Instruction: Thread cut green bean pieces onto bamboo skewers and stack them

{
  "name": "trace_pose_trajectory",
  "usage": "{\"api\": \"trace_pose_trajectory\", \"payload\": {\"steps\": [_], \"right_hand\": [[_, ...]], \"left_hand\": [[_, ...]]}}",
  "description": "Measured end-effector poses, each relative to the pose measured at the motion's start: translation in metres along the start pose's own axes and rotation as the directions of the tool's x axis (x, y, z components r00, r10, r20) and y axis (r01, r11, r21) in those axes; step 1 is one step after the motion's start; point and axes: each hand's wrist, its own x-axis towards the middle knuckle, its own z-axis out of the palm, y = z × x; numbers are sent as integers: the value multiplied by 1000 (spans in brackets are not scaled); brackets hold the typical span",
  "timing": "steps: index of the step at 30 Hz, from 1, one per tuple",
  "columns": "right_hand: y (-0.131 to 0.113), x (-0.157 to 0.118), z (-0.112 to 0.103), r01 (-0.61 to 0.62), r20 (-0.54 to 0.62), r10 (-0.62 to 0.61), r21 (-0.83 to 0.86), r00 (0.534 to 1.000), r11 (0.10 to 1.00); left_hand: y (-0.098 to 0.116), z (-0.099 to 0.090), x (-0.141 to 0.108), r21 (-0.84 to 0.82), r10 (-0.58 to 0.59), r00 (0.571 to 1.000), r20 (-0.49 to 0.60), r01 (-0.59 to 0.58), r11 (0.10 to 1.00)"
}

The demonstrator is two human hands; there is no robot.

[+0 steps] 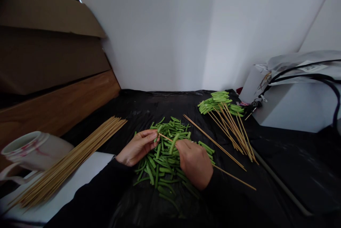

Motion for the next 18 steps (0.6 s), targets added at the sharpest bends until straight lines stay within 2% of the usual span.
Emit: {"api": "trace_pose_trajectory", "payload": {"steps": [4, 8, 15, 18], "right_hand": [[-1, 0, 0, 13, -43, -13, -2, 999, 1000], [-3, 0, 1, -2, -26, 3, 55, 1000, 998], [-9, 2, 2, 6, -38, -3, 66, 999, 998], [-10, 3, 3, 8, -42, -5, 73, 999, 997]], "left_hand": [[0, 0, 0, -4, -3, 1000, -3, 3, 1000], [1, 1, -1, 4, 0, 1000, 2, 0, 1000], [-7, 12, -6, 77, -36, 998, 57, 32, 997], [-9, 15, -8, 98, -9, 998, 60, 3, 995]]}}
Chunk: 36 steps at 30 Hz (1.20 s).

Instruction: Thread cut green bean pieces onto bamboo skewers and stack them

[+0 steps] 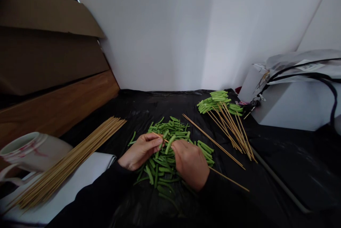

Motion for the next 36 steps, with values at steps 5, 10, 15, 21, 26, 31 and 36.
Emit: {"api": "trace_pose_trajectory", "payload": {"steps": [5, 10, 15, 21, 26, 31, 36], "right_hand": [[0, -1, 1, -9, -6, 9, -6, 1000, 1000], [0, -2, 1, -27, 16, 26, 60, 1000, 998], [-3, 0, 2, -11, 30, 9, 55, 1000, 998], [7, 2, -4, -13, -34, 13, 9, 999, 1000], [33, 5, -16, -92, -85, 76, -201, 994, 975], [42, 6, -18, -145, -49, 137, -319, 989, 936], [37, 7, -16, -127, -82, 108, -277, 991, 952]], "left_hand": [[0, -2, 0, 29, 10, 1000, 9, -10, 1000], [-3, -1, 1, 48, -22, 1000, -9, 23, 999], [-7, 3, 1, 70, -26, 999, -18, 28, 997], [3, -3, 1, 90, 23, 1000, -14, -22, 996], [17, -26, 9, 229, 256, 948, -191, -210, 951], [13, -28, 12, 615, 484, 872, -68, -345, 709], [1, -13, 6, 834, 443, 777, 446, -541, 109]]}}
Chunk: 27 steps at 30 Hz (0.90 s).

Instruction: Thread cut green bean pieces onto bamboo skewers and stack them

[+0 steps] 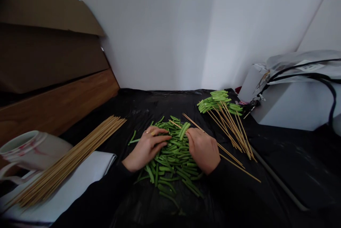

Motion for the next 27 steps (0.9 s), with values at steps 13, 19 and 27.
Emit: {"api": "trace_pose_trajectory", "payload": {"steps": [13, 19, 27], "right_hand": [[-5, -1, 0, 15, -33, -13, 72, 999, 997], [-4, -1, -1, 53, -141, -32, 144, 989, 988], [-14, -4, -3, 147, -102, -130, 189, 986, 971]], "left_hand": [[5, 12, -1, 150, 13, 1000, -7, -12, 989], [6, 10, 3, -179, -94, 986, -139, 69, 982], [-7, -9, 6, -918, -671, 741, 19, 278, 282]]}}
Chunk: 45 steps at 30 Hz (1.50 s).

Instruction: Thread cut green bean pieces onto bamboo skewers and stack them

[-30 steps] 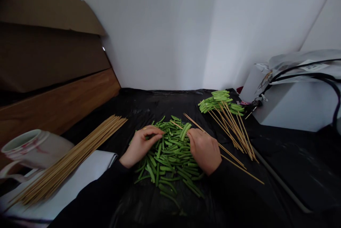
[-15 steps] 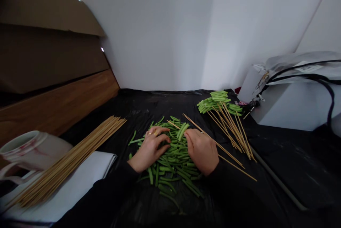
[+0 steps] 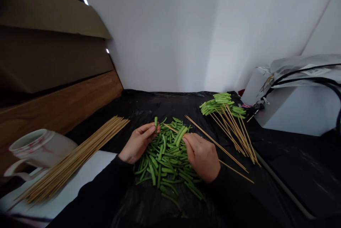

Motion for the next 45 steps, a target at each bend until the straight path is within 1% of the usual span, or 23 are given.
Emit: {"api": "trace_pose_trajectory", "payload": {"steps": [1, 3, 5, 8, 13, 22, 32, 37, 40, 45], "right_hand": [[-2, -1, 1, 11, 17, -11, 1, 1000, 1000], [-5, -2, 3, 18, 49, -18, 2, 999, 1000], [-6, -3, 4, 20, 79, -20, 3, 997, 1000], [-7, -3, 4, 27, 88, -27, 1, 996, 1000], [-7, -3, 3, 11, 110, -11, 1, 994, 1000], [-5, -4, 5, 3, 110, -1, -17, 994, 1000], [-7, -4, 4, -19, 138, 24, -39, 990, 999], [-7, -4, 5, -8, 126, 14, -55, 992, 998], [-8, -5, 5, 1, 120, 8, -74, 993, 997], [-9, -6, 4, 61, 124, -43, -152, 991, 986]], "left_hand": [[2, -1, 0, -54, -42, 999, 1, 42, 998], [4, -2, -1, -111, -90, 996, 15, 91, 990], [4, -1, -1, -138, -110, 993, 31, 113, 984], [3, 1, -2, -147, -123, 991, 45, 129, 981], [2, 3, -3, -129, -122, 991, 51, 128, 983], [1, 2, -5, -114, -136, 989, 65, 143, 983], [-2, 1, -4, -103, -118, 990, 81, 126, 987], [-2, 2, -3, -83, -102, 993, 53, 106, 991], [-3, 0, -2, -71, -101, 993, 55, 105, 992], [-5, -2, 0, -62, -113, 991, 72, 117, 991]]}}
